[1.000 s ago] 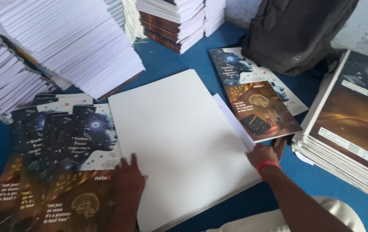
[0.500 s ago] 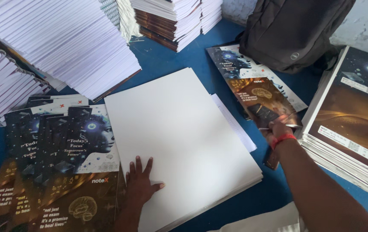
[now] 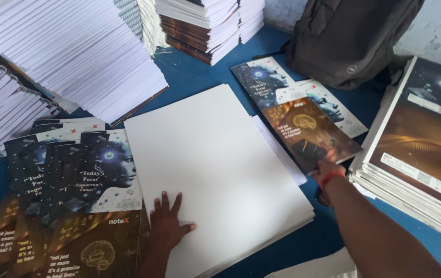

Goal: The person places a printed cover sheet onto a stack of white pages, folds the cover over the spine, and uses a wooden block to press and smooth the binding area. The person repeats this process for multiple book units, stacking the finished items to the side.

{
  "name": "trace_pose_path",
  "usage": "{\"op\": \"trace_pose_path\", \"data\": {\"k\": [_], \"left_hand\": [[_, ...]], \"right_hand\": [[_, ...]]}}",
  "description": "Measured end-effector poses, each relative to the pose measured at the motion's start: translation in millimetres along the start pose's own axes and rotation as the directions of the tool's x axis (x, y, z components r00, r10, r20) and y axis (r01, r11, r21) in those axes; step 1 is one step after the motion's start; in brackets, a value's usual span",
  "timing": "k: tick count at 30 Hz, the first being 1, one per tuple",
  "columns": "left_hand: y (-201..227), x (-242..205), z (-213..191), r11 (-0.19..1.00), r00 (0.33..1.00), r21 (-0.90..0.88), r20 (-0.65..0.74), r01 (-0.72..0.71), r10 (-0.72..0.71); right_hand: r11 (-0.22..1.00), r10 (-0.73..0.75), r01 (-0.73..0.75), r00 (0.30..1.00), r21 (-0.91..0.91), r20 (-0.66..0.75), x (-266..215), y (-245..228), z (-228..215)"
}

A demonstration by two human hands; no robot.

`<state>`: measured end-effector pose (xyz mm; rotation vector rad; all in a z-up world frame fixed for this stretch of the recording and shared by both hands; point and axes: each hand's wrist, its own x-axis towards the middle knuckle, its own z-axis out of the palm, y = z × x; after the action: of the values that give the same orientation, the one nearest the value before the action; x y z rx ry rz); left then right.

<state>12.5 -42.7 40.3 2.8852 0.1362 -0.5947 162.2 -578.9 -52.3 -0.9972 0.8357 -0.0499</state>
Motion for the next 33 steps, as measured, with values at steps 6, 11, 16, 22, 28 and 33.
{"op": "trace_pose_path", "data": {"k": [6, 11, 16, 22, 28, 33], "left_hand": [[0.1, 0.3, 6.1, 0.999, 0.997, 0.034, -0.081, -0.016, 0.019], [0.5, 4.2, 6.8, 0.999, 0.997, 0.031, -0.068, -0.019, 0.021], [-1.0, 4.3, 13.4, 0.999, 0.997, 0.035, -0.078, -0.023, 0.026], [-1.0, 5.9, 11.1, 0.999, 0.997, 0.034, -0.07, -0.012, 0.014], [0.5, 7.4, 14.9, 0.999, 0.996, 0.044, -0.089, -0.006, 0.01], [3.7, 4.0, 12.9, 0.999, 0.996, 0.042, -0.09, 0.005, -0.001]], "right_hand": [[0.334, -0.414, 0.055, 0.906, -0.941, -0.094, -36.3, -3.4, -43.7], [-0.176, -0.577, 0.008, 0.809, -0.984, 0.11, -43.8, -3.6, -69.9], [-0.247, 0.087, -0.234, 0.961, -0.941, -0.262, -101.6, -40.1, -66.7], [-0.327, -0.169, -0.049, 0.986, -0.944, 0.007, -124.6, -53.4, -47.7], [0.681, -0.219, -0.001, 0.954, -0.733, -0.206, -74.3, -33.0, -31.0], [0.588, -0.167, 0.0, 0.979, -0.809, -0.121, -28.8, -7.1, -17.9]]}}
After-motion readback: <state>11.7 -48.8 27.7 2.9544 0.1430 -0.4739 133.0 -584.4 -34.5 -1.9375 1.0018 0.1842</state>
